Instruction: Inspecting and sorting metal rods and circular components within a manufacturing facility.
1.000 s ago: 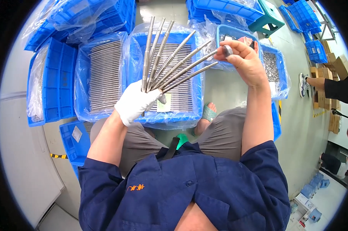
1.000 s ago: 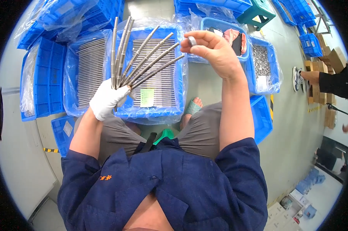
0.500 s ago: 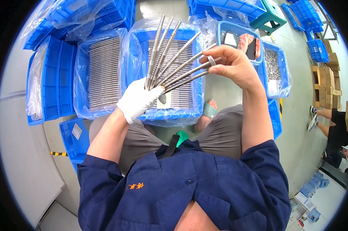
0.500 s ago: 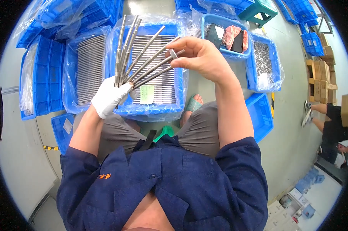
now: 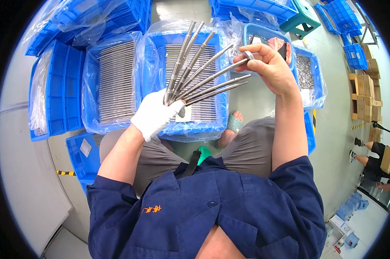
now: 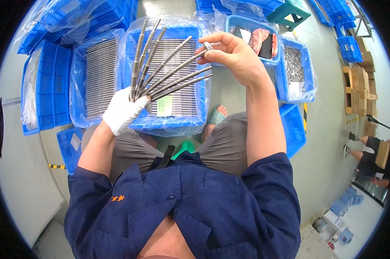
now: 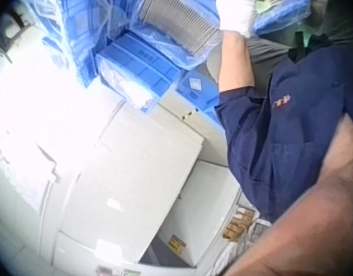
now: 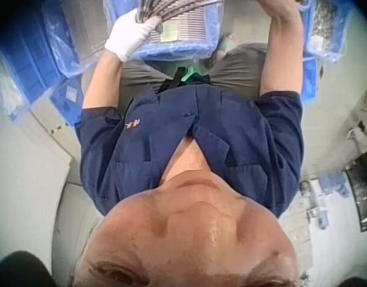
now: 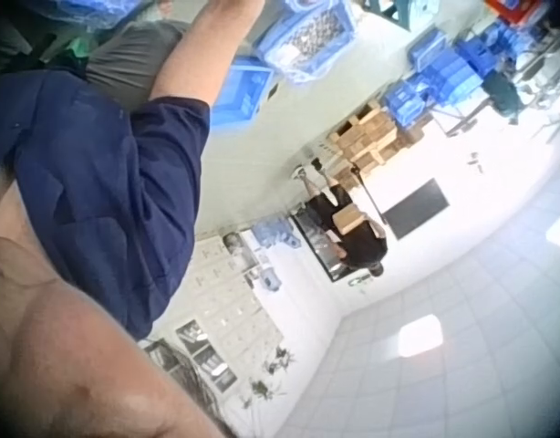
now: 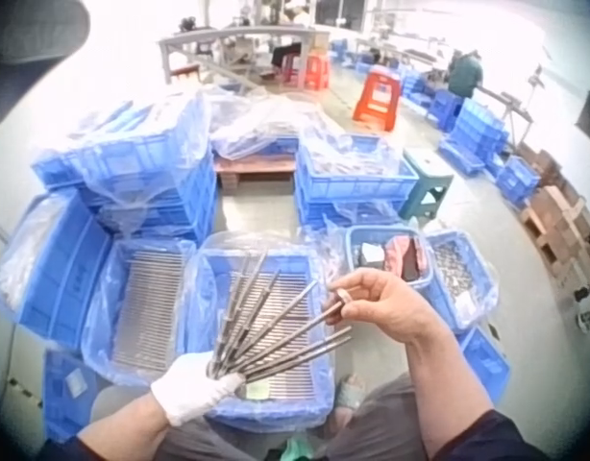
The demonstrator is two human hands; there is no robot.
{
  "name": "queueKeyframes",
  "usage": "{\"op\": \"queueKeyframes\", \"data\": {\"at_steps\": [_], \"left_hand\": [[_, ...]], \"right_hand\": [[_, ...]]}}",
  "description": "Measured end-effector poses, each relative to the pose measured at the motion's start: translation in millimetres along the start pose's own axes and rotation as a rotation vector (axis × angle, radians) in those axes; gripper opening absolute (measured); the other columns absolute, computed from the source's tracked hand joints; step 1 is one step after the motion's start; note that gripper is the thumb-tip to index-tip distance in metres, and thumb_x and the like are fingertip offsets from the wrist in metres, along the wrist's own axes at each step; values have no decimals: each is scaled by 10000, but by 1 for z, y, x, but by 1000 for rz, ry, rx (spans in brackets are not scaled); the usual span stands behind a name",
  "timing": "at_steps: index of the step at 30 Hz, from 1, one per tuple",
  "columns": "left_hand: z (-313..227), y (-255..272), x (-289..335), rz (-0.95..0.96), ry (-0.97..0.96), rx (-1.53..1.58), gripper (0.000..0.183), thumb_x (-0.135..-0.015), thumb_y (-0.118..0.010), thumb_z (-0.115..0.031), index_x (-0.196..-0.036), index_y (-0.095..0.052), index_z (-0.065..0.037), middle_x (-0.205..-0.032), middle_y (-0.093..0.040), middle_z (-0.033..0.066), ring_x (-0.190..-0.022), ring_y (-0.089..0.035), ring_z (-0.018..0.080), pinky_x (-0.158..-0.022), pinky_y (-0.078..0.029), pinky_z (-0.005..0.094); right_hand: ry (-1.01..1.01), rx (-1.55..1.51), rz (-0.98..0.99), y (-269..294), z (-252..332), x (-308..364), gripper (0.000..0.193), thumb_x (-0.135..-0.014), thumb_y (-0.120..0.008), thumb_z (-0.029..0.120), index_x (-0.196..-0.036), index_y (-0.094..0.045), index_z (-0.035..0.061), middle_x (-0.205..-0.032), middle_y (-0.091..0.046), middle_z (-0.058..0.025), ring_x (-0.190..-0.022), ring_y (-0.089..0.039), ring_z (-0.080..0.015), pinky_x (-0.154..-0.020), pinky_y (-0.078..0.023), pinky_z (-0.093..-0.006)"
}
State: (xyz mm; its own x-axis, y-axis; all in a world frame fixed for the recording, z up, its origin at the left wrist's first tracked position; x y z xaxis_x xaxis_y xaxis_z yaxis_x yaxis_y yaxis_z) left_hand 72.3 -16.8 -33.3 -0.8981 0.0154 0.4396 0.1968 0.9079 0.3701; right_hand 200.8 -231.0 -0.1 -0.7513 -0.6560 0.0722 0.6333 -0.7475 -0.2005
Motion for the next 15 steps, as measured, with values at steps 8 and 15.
{"op": "queueKeyframes", "data": {"at_steps": [8, 15], "left_hand": [[7, -7, -4, 0, 10, 13, 230, -840, -607, -224, -911, -624, -7, -718, -633, 60, -671, -574, 126, -648, -466, 275], [3, -19, -2, 101, 10, 22, 195, -843, -596, -213, -882, -617, -23, -706, -628, 59, -647, -568, 141, -638, -459, 283]], "right_hand": [[-157, 222, -28, -12, -7, 0, 327, -803, -674, 91, -1105, -580, 10, -931, -672, -110, -854, -633, -138, -797, -478, -253], [-75, -22, -15, 7, -6, -6, 352, -839, -658, 141, -1140, -552, -7, -991, -650, -135, -885, -644, -196, -842, -505, -296]]}}
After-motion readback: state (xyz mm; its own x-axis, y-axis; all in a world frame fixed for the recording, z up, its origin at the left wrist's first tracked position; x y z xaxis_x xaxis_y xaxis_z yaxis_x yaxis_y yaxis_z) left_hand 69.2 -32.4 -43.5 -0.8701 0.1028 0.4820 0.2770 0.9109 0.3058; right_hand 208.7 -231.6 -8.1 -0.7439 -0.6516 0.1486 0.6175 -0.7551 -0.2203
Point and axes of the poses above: each hand's wrist, its own x-axis away from the middle knuckle, its own y-axis out of the back of the hand, z = x × y, the point moved 7 cm from there along -x, towards the middle knuckle
